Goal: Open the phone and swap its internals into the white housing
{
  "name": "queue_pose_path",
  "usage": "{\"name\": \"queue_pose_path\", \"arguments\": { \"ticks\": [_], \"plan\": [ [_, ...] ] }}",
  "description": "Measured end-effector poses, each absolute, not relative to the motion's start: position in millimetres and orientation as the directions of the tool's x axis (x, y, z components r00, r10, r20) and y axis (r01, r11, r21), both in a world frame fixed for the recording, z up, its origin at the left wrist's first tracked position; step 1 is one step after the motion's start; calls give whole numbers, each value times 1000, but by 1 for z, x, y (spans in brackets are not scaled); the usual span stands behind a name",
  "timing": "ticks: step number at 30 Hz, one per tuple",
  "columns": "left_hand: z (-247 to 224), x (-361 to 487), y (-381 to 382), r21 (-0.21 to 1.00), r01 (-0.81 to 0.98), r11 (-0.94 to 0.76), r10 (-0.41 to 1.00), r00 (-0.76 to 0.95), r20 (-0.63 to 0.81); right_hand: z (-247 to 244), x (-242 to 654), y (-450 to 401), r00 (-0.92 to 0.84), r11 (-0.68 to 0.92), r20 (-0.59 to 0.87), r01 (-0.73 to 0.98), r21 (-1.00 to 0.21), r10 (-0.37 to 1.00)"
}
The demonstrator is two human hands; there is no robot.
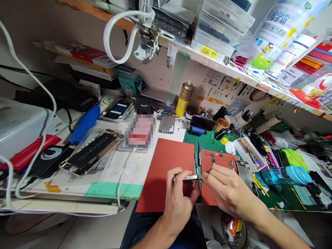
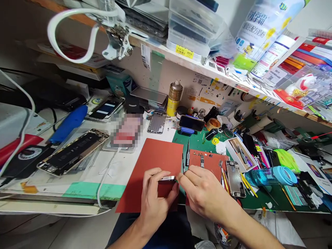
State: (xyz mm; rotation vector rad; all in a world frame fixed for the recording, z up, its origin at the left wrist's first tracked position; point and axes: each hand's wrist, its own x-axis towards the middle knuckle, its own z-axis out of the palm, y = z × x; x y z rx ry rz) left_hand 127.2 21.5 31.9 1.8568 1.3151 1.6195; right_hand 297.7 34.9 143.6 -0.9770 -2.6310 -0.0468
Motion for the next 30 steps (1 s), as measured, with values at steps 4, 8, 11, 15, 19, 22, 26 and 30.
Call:
{"name": "queue_pose_path", "arguments": {
  "ticks": [4,8,11,15,19,22,26,30],
  "plan": [
    [31,129,21,761,415,-499,813,-82,577,141,301,31,-678,731,290,667,-142,675],
    [29,132,21,755,434,-492,809,-93,581,137,303,29,-625,678,267,703,-216,733],
    [29,133,21,752,435,-495,807,-90,583,134,304,28,-633,699,306,686,-203,711],
    [30,133,20,752,432,-498,808,-85,583,134,304,28,-655,731,356,668,-139,666],
    [32,132,20,760,412,-502,815,-68,575,134,304,26,-692,755,371,655,-37,619],
    [34,131,19,767,399,-503,821,-56,568,132,304,24,-713,764,370,645,12,596],
    [34,132,20,767,398,-503,819,-63,570,130,304,22,-688,744,387,669,10,614],
    [33,134,22,774,402,-489,825,-73,560,132,302,21,-619,703,422,708,-67,663]
  ]
}}
